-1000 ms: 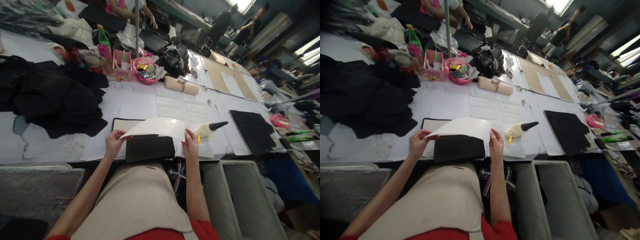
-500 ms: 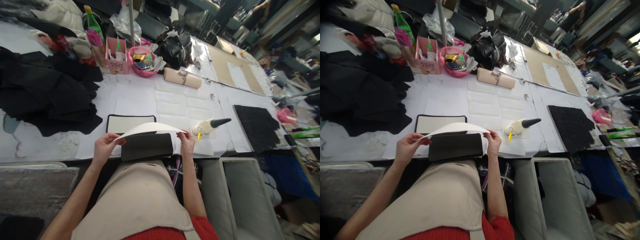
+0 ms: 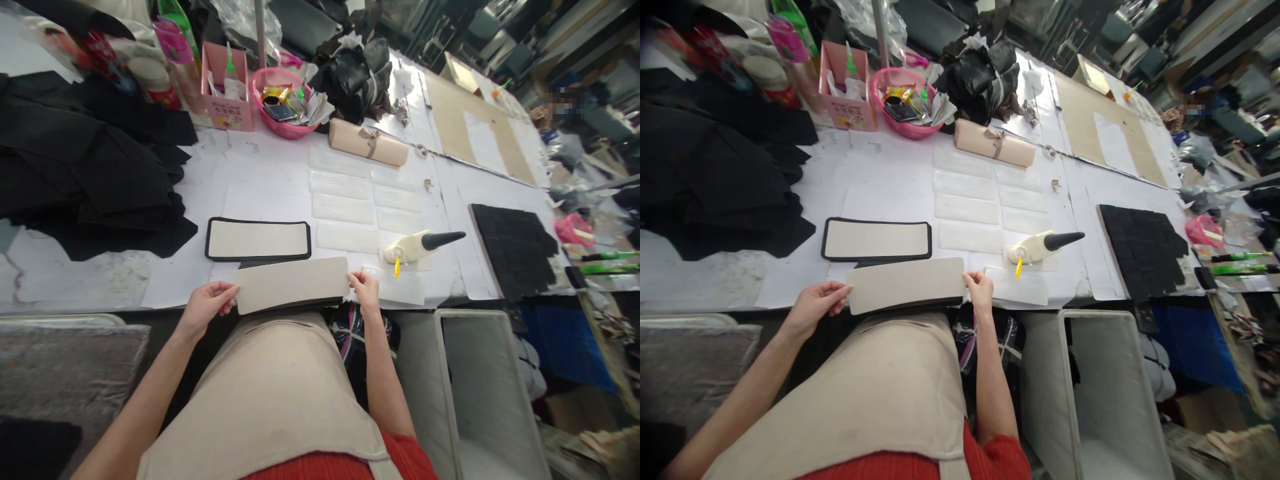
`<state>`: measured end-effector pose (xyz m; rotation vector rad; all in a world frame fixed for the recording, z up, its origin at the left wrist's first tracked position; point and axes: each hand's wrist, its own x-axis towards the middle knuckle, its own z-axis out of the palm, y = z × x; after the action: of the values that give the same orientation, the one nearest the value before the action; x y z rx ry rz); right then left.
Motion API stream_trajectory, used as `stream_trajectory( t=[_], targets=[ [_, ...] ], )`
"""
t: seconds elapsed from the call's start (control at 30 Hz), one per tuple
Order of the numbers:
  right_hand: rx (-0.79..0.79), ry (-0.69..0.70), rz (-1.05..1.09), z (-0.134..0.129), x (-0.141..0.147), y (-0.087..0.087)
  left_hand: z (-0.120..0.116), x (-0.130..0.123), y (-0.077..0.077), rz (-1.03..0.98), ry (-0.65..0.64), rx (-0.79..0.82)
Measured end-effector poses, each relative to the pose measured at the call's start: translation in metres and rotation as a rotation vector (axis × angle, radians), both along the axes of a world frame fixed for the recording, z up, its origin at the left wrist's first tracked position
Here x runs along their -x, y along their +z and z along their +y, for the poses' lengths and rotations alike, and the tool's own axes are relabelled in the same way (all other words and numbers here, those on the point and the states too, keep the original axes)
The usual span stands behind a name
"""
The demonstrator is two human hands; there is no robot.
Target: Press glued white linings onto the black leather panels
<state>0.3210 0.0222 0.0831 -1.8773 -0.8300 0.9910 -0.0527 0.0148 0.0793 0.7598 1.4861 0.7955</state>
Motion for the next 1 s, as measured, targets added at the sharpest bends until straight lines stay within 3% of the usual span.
stream_trajectory(
  t=[0.2, 0.37, 1.0],
  targets=[
    [0.139, 0.028, -0.064, 0.000, -0.001, -0.032, -0.002, 0.001, -0.015, 0.063, 0.001, 0.049],
    [0.175, 0.070, -0.155, 0.002, -0.002, -0.049, 0.000, 0.001, -0.021, 0.079, 0.002, 0.074],
    [0.296, 0.137, -0.356, 0.014, -0.005, -0.070, 0.008, -0.010, -0.032, 0.227, 0.102, 0.088]
  ],
)
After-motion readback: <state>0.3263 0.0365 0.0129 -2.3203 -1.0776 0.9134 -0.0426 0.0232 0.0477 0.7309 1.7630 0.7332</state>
